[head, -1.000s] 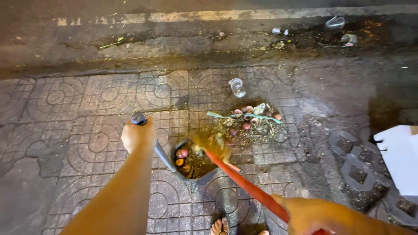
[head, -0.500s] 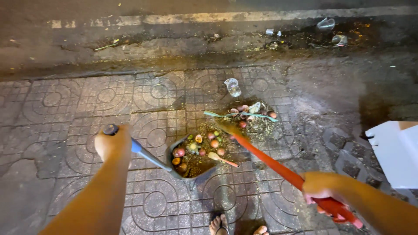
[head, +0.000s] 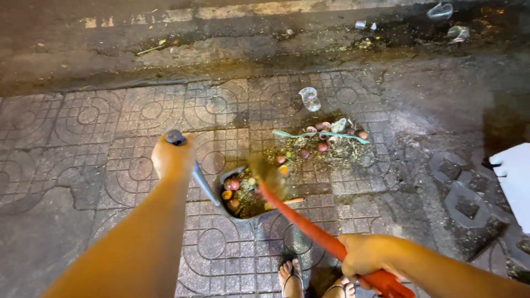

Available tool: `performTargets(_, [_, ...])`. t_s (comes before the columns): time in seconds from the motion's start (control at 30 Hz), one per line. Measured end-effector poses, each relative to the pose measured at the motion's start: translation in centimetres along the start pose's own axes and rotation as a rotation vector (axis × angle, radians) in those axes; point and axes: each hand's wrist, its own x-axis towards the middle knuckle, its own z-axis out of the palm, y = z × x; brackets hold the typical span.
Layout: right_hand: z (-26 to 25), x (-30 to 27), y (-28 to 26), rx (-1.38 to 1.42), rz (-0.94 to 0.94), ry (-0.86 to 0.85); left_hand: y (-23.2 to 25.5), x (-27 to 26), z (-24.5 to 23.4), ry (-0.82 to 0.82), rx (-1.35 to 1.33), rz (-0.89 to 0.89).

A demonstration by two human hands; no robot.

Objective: Sweep organic waste including onions and eggshells from the sidewalk into a dustpan.

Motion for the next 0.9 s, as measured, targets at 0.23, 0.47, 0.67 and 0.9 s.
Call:
performTargets(0.23, [-6.3,-5.3,3.7,0.173,-0.044,-0.075,0.5,-0.7,-0.2,0.003,-0.052,-0.089])
performTargets(0.47, [-8.5,-4.9,4.1,0.035,0.044,0.159,0.2,-0.4,0.8,0.042,0.081,-0.070])
performTargets(0.67, [-4.4,0.4,0.9,-0.183,-0.088,0.073,-1.6,-0.7,0.8,0.090,0.041,-0.075])
performTargets(0.9, [-4.4,-0.3,2.0,-0.415,-0.150,0.095,-2.4,0.1,0.6,0.083,0.028,-0.089])
